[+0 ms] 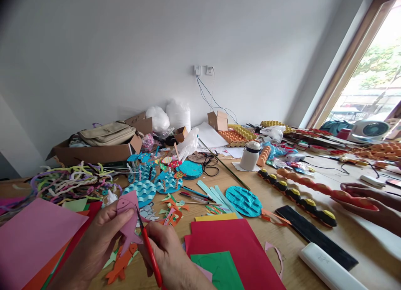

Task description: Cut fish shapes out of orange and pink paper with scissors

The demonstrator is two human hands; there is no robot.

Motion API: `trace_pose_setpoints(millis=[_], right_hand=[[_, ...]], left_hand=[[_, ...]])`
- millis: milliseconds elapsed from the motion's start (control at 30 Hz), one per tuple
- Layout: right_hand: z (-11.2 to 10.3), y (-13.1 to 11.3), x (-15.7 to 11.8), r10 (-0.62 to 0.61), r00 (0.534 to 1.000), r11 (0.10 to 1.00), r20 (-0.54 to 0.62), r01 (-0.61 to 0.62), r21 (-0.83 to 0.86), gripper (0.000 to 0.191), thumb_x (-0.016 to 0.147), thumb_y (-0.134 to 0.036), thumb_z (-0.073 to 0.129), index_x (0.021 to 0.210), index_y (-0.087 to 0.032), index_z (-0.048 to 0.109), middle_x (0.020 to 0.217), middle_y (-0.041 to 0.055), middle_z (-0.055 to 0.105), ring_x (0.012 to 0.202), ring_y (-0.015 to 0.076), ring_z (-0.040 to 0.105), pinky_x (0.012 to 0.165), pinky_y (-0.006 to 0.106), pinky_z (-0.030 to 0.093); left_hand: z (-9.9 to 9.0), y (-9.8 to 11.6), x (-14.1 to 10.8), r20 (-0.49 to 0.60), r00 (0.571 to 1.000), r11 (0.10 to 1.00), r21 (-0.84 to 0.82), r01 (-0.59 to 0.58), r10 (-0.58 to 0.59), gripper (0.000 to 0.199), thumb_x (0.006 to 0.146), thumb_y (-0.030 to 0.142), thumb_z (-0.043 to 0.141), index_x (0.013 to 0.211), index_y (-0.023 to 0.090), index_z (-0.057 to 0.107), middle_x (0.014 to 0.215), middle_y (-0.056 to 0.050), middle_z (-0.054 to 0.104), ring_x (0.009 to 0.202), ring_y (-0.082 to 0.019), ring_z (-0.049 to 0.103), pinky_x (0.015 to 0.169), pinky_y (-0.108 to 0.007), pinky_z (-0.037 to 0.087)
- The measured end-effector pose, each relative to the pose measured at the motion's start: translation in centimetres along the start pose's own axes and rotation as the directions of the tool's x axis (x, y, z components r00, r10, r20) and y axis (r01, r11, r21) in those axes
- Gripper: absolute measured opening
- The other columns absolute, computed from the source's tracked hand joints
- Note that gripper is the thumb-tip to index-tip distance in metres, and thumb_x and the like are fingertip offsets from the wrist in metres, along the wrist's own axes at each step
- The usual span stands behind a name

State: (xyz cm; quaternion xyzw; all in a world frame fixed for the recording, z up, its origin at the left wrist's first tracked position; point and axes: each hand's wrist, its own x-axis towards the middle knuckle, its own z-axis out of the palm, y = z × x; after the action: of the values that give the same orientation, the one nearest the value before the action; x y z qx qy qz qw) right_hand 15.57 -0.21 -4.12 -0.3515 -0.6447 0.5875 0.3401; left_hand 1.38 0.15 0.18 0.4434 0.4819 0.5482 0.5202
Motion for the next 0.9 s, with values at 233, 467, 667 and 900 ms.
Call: trace_pose_setpoints(millis=[233,467,667,900], right_hand=[[-0.1,0.1,0.2,-0.069,0.998,0.996,-0.006,0.068,-0.049,0.028,0.091,-0.034,0.043,0.067,-0.019,0.04,0.052,-0.0075,0.035,0.045,0.0062,0.032,0.044,0.017,0.027],[-0.1,0.0,0.2,-0.141,0.99,0.981,-0.03,0.135,-0.141,0.038,0.091,-0.046,0.041,0.064,-0.019,0.037,0.055,-0.0064,0.031,0.052,0.0081,0.029,0.046,0.02,0.022],[-0.1,0.0,0.1,-0.123,0.992,0.976,-0.012,0.119,-0.181,0.046,0.091,-0.057,0.036,0.068,-0.018,0.042,0.056,-0.0055,0.034,0.052,0.0084,0.031,0.045,0.02,0.024],[-0.2,-0.3,0.3,-0.084,0.996,0.983,0.007,0.084,-0.161,0.036,0.092,-0.046,0.041,0.067,-0.019,0.041,0.055,-0.0056,0.033,0.052,0.0089,0.032,0.047,0.019,0.026]], left_hand=[[0.2,0.1,0.1,-0.01,1.0,1.0,-0.017,0.026,-0.026,0.026,0.061,0.032,0.065,0.05,0.02,0.044,0.04,0.009,0.042,0.036,-0.006,0.037,0.035,-0.017,0.032],[-0.3,-0.3,0.1,0.031,0.999,0.999,-0.037,0.029,-0.028,0.026,0.065,0.033,0.064,0.053,0.02,0.045,0.042,0.008,0.045,0.038,-0.007,0.039,0.038,-0.017,0.034],[-0.4,-0.5,0.1,0.039,0.999,0.999,-0.023,0.022,-0.021,0.029,0.067,0.033,0.064,0.051,0.02,0.044,0.042,0.009,0.04,0.039,-0.007,0.034,0.037,-0.017,0.033],[-0.8,-1.0,0.2,0.046,0.999,1.0,-0.017,0.006,-0.006,0.028,0.072,0.036,0.063,0.055,0.02,0.047,0.044,0.008,0.042,0.042,-0.008,0.036,0.039,-0.017,0.032]])
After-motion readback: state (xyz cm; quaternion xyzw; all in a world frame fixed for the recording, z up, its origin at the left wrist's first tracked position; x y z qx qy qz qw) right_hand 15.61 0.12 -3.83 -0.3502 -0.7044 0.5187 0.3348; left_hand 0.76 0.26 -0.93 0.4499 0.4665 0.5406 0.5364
